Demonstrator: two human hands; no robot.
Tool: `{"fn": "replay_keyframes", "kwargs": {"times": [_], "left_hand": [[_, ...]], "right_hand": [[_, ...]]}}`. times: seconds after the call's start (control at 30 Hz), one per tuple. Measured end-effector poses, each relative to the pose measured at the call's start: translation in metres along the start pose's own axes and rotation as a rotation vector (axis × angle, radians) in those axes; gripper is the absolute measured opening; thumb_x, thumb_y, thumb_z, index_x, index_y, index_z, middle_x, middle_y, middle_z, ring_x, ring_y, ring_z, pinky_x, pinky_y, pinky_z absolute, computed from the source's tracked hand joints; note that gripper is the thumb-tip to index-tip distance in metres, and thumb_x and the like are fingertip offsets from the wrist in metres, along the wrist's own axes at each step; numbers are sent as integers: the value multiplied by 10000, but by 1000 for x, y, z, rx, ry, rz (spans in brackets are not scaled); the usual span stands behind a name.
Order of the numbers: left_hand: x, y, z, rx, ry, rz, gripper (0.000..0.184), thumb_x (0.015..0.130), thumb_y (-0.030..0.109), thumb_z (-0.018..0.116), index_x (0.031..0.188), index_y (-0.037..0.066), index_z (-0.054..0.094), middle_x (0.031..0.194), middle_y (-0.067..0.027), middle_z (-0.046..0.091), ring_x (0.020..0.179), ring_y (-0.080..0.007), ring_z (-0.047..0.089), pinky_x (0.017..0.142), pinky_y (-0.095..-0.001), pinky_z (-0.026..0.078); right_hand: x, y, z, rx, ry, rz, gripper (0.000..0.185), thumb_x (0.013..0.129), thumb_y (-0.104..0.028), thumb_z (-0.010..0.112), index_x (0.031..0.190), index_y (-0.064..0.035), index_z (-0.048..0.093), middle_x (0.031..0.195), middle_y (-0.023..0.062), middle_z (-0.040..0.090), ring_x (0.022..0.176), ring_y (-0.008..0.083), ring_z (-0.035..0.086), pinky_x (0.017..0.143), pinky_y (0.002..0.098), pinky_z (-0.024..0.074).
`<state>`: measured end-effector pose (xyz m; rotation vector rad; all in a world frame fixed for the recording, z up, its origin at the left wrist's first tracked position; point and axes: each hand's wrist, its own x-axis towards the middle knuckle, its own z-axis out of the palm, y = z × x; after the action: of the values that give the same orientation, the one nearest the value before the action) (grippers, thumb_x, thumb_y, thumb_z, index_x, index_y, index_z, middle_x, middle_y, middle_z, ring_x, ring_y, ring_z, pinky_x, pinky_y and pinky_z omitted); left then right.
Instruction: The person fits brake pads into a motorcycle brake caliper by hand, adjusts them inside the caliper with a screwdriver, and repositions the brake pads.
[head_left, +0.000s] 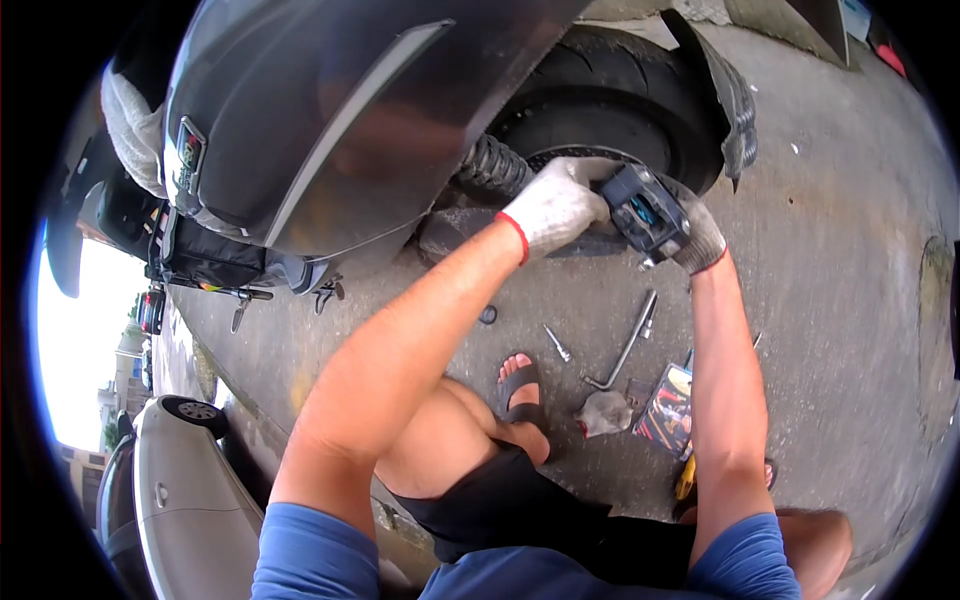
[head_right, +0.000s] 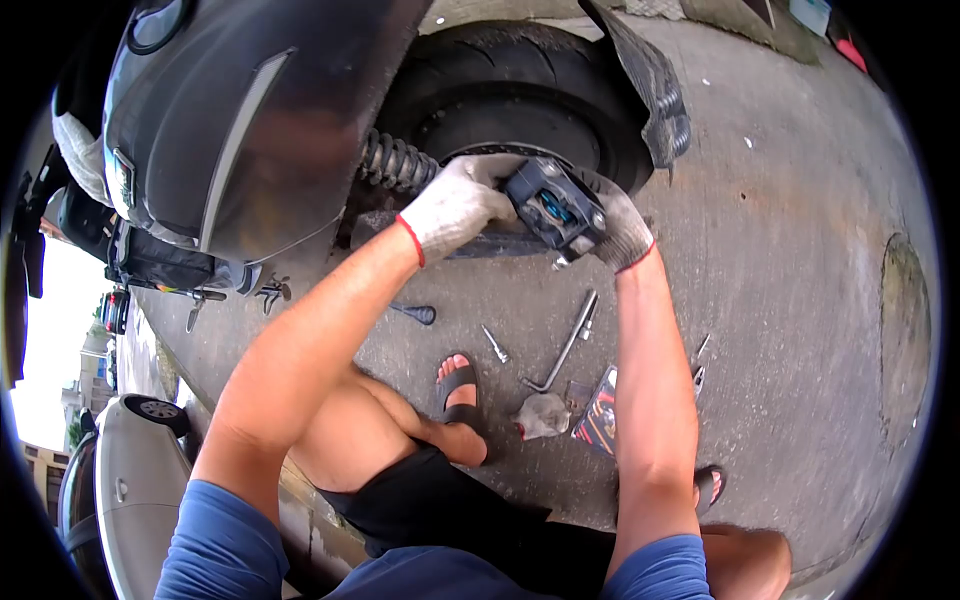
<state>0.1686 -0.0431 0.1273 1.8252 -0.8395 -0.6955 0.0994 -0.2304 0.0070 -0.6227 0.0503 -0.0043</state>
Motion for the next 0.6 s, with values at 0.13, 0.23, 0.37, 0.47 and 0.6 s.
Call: {"fn": "replay_keyframes", "kwargs": {"times": [0.13,0.23,0.37,0.47,0.6], "left_hand": [[-5,9,1,144,56,7,595,682,-16,607,1269,-113,610,993,-115,697,862,-133,617,784,-274,511],[-4,2,-1,120,65,18,586,682,-19,603,1261,-108,617,982,-111,696,856,-136,616,781,-275,511],[-2,3,-3,83,32,-28,549,680,-32,592,1223,-99,640,972,-102,691,853,-132,609,774,-268,507],[-2,7,-3,68,22,-50,528,683,-44,580,1205,-95,646,980,-98,690,857,-130,607,768,-264,507],[-3,7,-3,36,20,-47,512,688,-53,575,1193,-103,642,988,-100,694,874,-133,620,778,-261,514]], "right_hand": [[5,0,-14,-32,-47,-21,285,932,-18,598,1210,3,657,1135,141,714,929,210,733,818,343,628],[3,-1,-12,-51,-67,-17,312,916,-11,626,1225,3,656,1141,132,714,928,196,728,817,330,622],[-2,-3,-1,-117,-40,-38,309,931,-2,609,1237,-8,655,1150,117,713,956,180,719,837,324,613],[-3,0,2,-97,-36,-63,299,938,-2,601,1231,-11,658,1152,112,712,949,176,716,841,329,611],[0,-1,-1,-82,-28,-42,245,939,25,581,1161,-7,681,1096,106,723,914,172,717,813,325,613]]}}
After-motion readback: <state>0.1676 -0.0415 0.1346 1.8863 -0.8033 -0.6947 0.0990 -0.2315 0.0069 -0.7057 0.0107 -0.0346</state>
